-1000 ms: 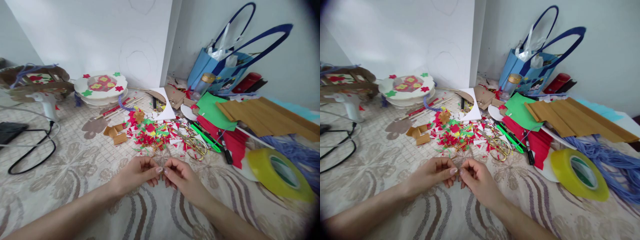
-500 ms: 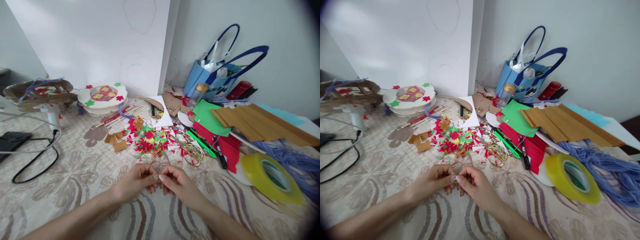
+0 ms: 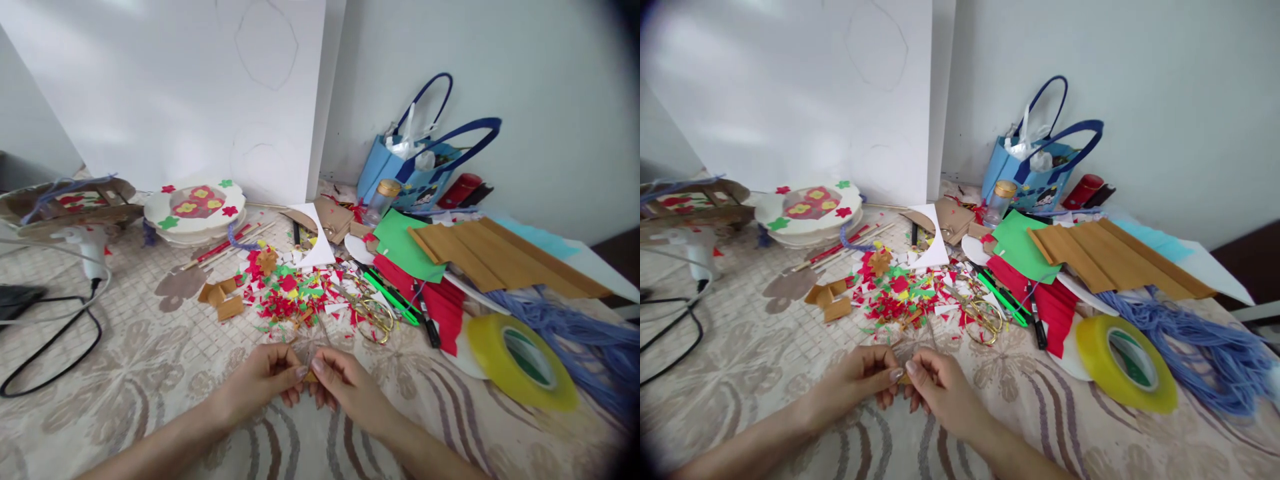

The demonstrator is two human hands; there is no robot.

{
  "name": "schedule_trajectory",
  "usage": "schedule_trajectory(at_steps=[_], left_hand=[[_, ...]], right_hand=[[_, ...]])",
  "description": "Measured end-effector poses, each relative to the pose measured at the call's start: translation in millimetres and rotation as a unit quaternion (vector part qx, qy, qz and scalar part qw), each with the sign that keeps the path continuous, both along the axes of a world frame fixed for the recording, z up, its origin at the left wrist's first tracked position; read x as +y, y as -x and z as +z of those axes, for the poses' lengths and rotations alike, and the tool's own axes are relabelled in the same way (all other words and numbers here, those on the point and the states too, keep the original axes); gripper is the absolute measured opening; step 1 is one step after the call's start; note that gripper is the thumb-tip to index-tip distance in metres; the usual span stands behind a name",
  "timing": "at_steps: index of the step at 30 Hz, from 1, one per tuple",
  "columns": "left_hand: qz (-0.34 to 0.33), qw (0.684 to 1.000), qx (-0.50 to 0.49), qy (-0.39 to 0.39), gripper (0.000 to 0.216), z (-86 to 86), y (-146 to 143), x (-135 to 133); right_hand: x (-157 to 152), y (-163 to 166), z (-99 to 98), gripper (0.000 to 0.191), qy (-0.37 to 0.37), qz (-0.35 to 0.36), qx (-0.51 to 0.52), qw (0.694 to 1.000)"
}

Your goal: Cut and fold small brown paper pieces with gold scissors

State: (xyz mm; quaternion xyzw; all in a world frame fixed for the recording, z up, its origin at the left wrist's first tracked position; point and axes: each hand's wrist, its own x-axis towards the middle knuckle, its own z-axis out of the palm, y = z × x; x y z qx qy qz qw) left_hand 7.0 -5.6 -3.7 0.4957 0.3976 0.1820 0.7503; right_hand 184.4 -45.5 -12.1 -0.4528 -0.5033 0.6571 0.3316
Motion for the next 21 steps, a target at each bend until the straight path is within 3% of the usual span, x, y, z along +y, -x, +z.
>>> schedule_trajectory(at_steps=[21], left_hand=[[0.002, 1.0, 0.002, 0.029, 0.036, -4.6, 1.1, -2.7]], right_hand=[[7.5, -11.5, -2.1, 0.031, 0.06, 0.047, 0.04, 0.996]])
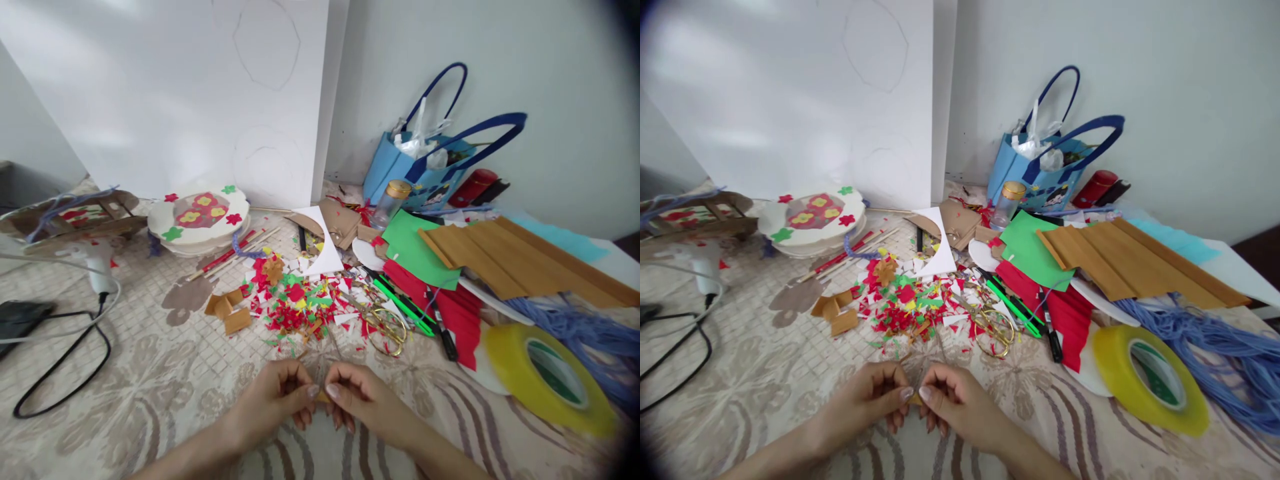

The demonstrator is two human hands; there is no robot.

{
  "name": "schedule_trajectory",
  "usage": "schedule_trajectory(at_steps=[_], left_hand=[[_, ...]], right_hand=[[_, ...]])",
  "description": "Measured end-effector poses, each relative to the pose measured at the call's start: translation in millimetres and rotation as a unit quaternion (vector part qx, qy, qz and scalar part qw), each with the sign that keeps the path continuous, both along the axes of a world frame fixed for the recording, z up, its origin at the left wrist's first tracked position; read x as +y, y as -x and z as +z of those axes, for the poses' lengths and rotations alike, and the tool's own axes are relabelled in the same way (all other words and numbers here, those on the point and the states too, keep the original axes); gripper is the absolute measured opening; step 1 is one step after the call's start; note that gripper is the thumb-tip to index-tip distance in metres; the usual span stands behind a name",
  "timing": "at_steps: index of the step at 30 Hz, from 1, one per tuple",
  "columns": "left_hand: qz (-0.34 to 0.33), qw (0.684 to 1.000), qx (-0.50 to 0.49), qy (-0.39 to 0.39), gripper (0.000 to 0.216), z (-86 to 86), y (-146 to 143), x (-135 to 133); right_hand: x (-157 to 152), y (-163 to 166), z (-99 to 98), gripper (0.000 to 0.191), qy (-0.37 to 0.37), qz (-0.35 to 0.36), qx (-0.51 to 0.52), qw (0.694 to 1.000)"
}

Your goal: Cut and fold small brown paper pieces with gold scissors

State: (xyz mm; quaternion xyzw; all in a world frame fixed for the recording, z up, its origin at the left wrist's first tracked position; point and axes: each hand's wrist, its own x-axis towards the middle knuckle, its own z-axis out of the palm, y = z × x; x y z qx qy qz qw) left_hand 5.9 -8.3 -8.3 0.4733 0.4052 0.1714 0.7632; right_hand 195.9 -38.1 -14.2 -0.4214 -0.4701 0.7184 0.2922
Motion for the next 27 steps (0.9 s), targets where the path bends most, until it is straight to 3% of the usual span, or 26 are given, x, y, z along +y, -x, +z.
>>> schedule_trajectory(at_steps=[13, 27], left_hand=[[-0.027, 0.999, 0.038, -0.025, 0.035, 2.6, -1.2, -1.2], [-0.002, 0.999, 0.038, -0.038, 0.03, -0.6, -0.4, -5.9]], right_hand=[[-3.4, -2.6, -2.8, 0.03, -0.018, 0.014, -0.026, 0.999], [-4.0, 2.1, -2.2, 0.034, -0.01, -0.017, -0.031, 0.999]])
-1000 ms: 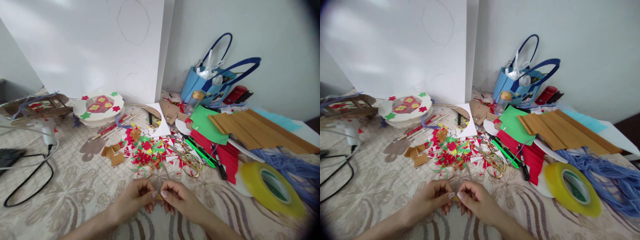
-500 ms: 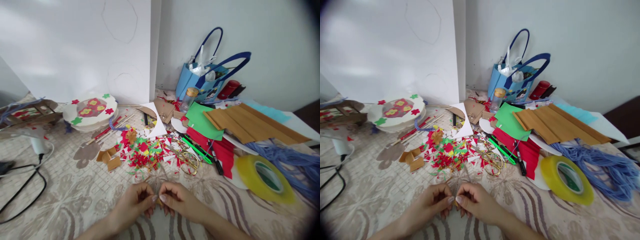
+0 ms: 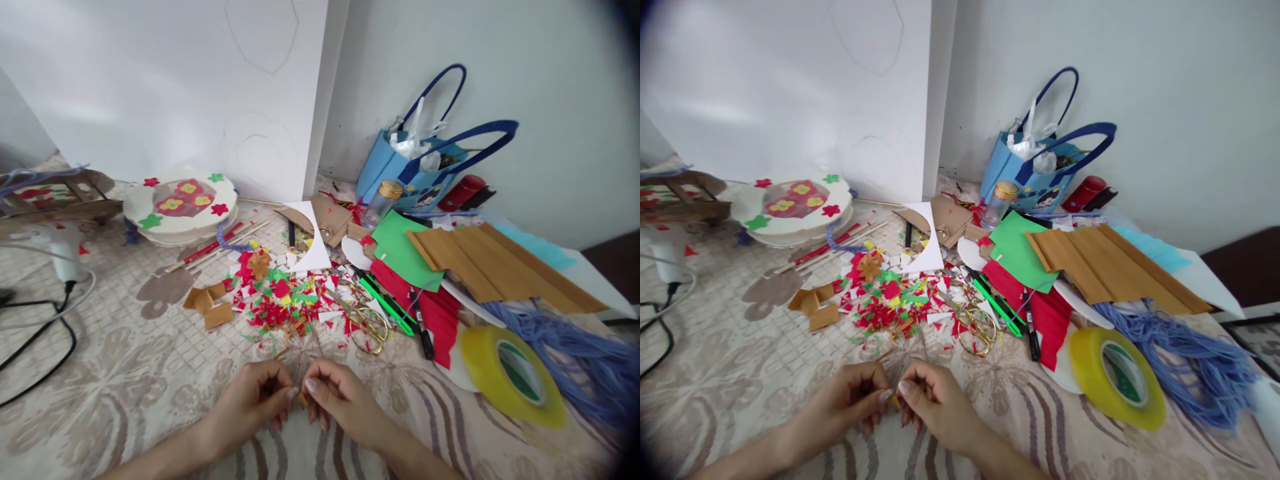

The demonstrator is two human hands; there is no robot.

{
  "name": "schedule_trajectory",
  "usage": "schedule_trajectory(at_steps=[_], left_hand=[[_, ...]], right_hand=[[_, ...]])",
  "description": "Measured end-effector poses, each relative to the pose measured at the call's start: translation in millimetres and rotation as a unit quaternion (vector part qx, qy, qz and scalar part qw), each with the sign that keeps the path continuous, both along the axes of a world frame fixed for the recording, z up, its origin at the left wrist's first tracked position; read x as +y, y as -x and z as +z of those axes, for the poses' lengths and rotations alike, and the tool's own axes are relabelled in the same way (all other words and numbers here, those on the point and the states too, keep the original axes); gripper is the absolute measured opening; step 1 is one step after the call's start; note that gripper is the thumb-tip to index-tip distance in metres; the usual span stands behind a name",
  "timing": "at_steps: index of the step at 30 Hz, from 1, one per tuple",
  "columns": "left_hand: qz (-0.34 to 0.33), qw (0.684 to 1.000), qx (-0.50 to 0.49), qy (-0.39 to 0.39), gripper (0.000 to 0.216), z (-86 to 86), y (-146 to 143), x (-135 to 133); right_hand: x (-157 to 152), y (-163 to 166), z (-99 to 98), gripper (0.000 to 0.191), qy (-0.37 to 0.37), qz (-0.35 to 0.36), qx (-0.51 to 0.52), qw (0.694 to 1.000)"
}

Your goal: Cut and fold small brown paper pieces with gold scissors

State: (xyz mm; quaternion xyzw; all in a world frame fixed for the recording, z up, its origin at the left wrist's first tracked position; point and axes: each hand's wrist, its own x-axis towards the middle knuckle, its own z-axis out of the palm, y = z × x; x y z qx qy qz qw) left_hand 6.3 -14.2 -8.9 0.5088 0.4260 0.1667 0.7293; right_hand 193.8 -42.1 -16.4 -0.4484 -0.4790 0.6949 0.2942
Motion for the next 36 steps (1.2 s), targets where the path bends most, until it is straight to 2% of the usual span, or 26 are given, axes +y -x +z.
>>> schedule_trajectory(at_steps=[6, 15, 27, 36], left_hand=[[-0.003, 1.0, 0.003, -0.007, 0.03, 0.9, 4.2, 2.1], [-0.014, 0.997, 0.026, -0.074, 0.03, 5.5, 3.5, 1.6], [-0.011, 0.994, 0.038, -0.098, 0.029, 2.9, 3.8, 0.2], [-0.012, 0.993, 0.048, -0.107, 0.029, 4.5, 2.8, -1.2]], right_hand=[[-4.4, 4.2, 0.3, 0.031, -0.034, -0.017, -0.046, 0.998], [6.7, 3.5, 1.6, 0.033, -0.063, 0.009, -0.031, 0.997], [-0.8, 8.8, 3.4, 0.028, -0.103, -0.005, -0.077, 0.992], [-3.6, 7.8, 3.4, 0.023, -0.094, -0.002, -0.054, 0.994]])
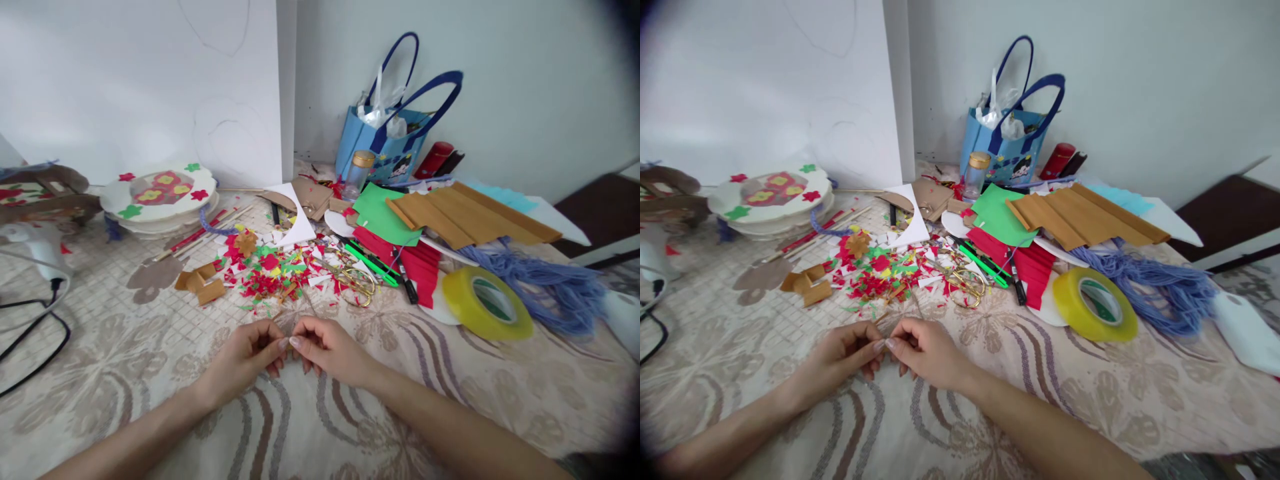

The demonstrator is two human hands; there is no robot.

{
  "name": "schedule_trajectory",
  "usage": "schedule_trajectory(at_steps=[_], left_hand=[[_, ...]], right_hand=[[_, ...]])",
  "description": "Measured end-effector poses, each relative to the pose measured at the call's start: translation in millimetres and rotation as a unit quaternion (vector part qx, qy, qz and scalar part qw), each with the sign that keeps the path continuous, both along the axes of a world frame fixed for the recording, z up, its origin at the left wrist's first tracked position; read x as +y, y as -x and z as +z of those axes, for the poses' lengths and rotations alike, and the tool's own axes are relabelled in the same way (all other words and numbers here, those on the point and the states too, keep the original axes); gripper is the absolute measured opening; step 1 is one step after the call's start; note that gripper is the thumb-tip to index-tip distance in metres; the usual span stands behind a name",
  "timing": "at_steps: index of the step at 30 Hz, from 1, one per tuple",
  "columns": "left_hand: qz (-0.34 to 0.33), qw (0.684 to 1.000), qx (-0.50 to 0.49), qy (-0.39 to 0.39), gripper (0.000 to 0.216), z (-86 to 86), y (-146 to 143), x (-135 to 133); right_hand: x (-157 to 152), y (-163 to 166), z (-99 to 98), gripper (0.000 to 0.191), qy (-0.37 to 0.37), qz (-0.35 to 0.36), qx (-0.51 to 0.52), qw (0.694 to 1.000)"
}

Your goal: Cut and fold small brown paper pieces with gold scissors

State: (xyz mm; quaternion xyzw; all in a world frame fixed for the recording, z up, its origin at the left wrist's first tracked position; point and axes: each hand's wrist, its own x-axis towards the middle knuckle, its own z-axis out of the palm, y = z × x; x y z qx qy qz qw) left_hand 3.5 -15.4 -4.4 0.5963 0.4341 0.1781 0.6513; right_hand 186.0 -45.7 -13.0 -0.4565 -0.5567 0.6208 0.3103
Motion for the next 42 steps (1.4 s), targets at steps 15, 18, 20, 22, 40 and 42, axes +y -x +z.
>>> schedule_trajectory(at_steps=[15, 18, 20, 22, 40, 42], left_hand=[[0.004, 0.995, -0.058, 0.08, 0.028, 0.0, 1.5, 4.9], [-0.001, 0.994, -0.06, 0.087, 0.027, -3.0, 2.6, 5.4], [-0.004, 0.994, -0.06, 0.086, 0.027, -4.2, 2.8, 5.0], [0.0, 0.994, -0.063, 0.086, 0.028, -4.0, 2.4, 4.4], [0.025, 0.993, -0.076, 0.091, 0.028, -3.4, 2.2, 3.7], [0.024, 0.992, -0.08, 0.096, 0.028, -3.2, 2.2, 4.1]], right_hand=[[1.1, -3.6, -2.3, 0.016, -0.001, 0.009, 0.028, 1.0], [0.8, -2.5, -1.0, 0.016, -0.001, 0.005, 0.019, 1.0], [0.5, -1.6, -0.2, 0.017, 0.0, 0.003, 0.011, 1.0], [0.5, -0.8, 0.3, 0.018, 0.004, 0.0, 0.012, 1.0], [0.5, -1.0, -0.2, 0.018, 0.017, -0.033, 0.036, 0.999], [0.4, -0.9, 0.6, 0.017, 0.017, -0.03, 0.039, 0.999]])
